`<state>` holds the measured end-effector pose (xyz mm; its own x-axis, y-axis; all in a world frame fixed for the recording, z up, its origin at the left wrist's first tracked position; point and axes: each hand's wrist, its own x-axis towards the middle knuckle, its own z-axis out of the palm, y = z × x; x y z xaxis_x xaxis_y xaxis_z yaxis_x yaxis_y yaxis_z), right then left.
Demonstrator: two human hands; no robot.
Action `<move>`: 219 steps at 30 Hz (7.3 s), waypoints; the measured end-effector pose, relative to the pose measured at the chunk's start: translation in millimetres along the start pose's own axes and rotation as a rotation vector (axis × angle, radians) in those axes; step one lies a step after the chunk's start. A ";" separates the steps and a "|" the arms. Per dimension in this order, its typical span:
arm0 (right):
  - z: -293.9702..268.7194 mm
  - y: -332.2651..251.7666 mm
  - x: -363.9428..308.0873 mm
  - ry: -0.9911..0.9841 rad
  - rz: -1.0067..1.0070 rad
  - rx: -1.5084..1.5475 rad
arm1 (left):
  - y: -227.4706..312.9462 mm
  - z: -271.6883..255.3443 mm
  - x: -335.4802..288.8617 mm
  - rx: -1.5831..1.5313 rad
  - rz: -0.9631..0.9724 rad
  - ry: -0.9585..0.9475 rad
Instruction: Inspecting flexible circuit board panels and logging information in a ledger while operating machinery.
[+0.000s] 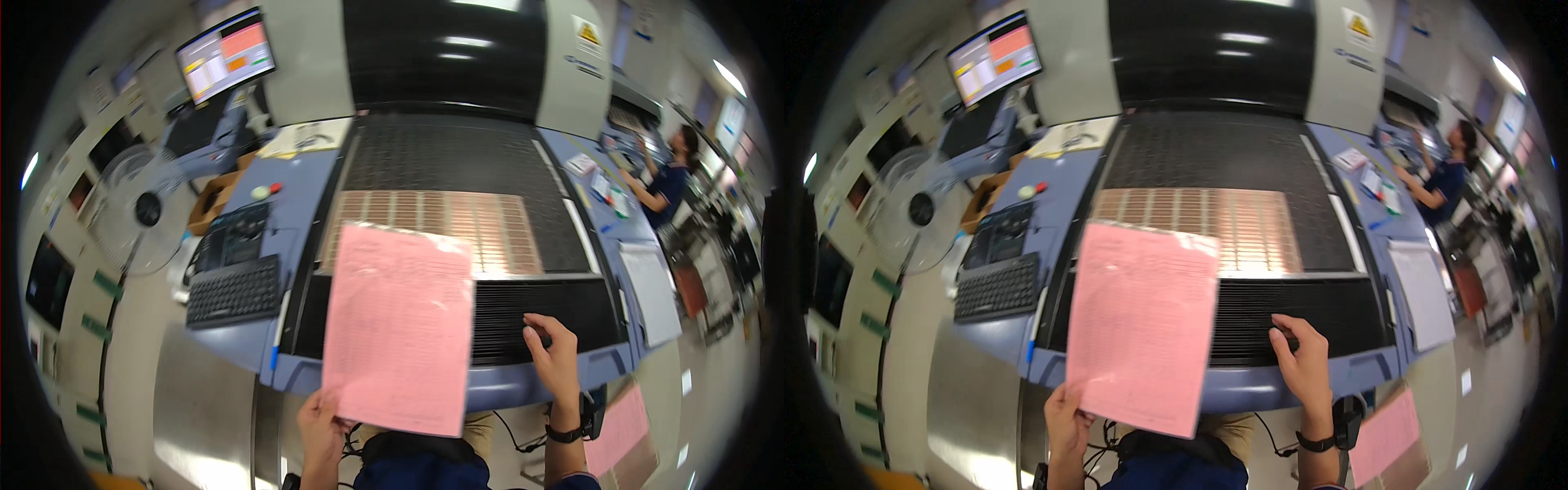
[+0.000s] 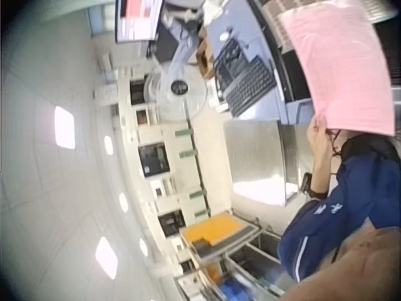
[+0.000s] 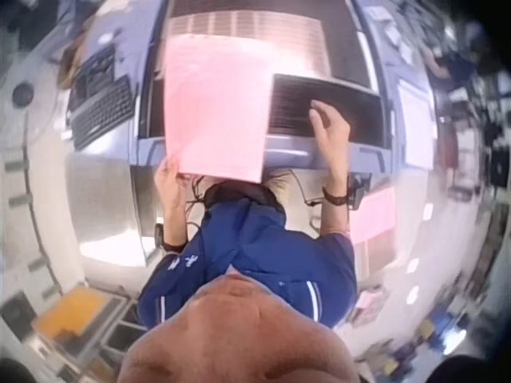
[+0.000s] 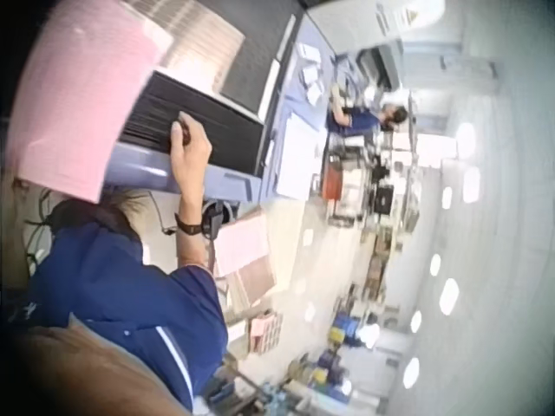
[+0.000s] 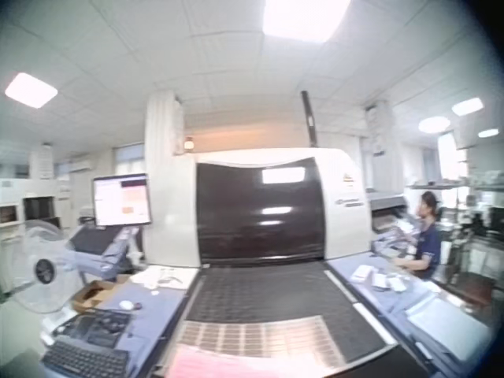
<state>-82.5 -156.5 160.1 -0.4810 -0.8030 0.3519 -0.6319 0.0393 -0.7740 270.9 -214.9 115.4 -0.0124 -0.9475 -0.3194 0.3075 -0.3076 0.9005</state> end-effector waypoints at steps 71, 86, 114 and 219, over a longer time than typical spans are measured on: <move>-3.1 175.8 184.0 0.105 0.209 0.087 | 21.2 100.5 235.7 1.383 0.882 -0.089; -2.9 181.1 181.1 0.103 0.173 0.030 | 20.5 89.1 242.1 1.307 0.815 -0.098; 38.2 -33.4 70.1 0.052 -0.518 -0.050 | 174.6 -85.4 69.4 -0.448 1.003 0.100; -167.7 245.8 105.3 -0.031 0.218 -0.847 | -0.5 77.0 37.1 1.353 0.799 -1.043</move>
<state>-390.4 -131.6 95.2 -0.6346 -0.7414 0.2181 -0.7728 0.6124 -0.1668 197.1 -256.6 125.9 -0.9194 -0.3899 0.0512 -0.3178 0.8135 0.4871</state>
